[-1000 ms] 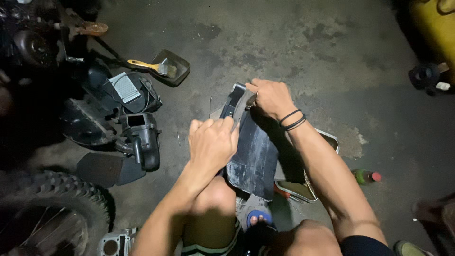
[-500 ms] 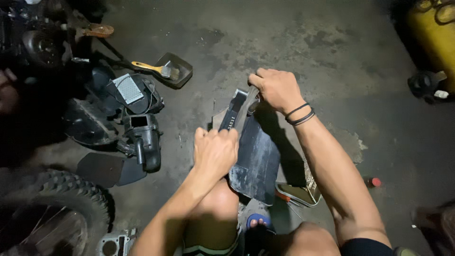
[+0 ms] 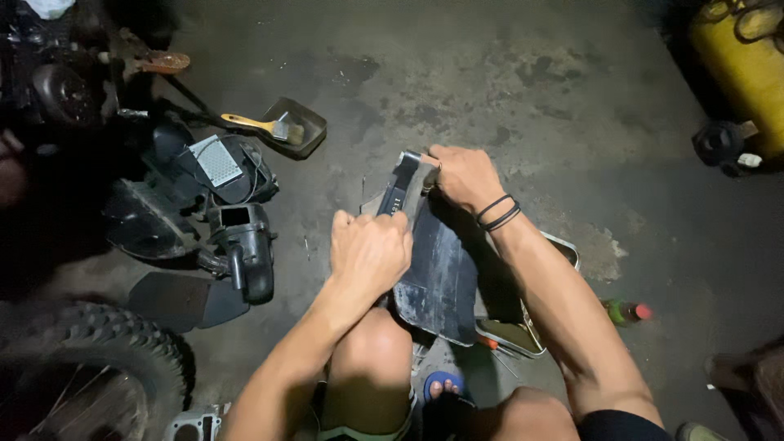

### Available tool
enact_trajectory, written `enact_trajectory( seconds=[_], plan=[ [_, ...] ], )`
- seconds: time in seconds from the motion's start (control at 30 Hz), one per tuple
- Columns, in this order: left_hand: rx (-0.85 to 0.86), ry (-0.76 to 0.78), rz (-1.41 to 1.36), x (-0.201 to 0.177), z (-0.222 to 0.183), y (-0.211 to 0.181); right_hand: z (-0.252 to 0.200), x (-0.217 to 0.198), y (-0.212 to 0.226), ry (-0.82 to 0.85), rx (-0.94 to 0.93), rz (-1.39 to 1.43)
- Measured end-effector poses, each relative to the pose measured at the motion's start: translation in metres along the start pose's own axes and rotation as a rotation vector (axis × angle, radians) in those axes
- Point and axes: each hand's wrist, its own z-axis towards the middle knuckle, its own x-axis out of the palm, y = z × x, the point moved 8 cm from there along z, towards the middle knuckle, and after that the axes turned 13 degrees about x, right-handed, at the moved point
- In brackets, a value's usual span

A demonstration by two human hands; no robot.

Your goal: The person cleans the interior of a motorcycle air filter housing using a cloth, then manipulates the edges and internal components by hand.

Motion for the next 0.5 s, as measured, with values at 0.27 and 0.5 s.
enact_trajectory(
  seconds=[0.27,0.5],
  plan=[
    [-0.007,-0.149,0.136,0.008,0.022,0.002,-0.016,0.1,-0.038,-0.011,0.035,-0.187],
    [0.073,-0.225,0.168,-0.014,-0.006,-0.011,0.017,-0.02,-0.013,-0.075,-0.089,-0.137]
  ],
)
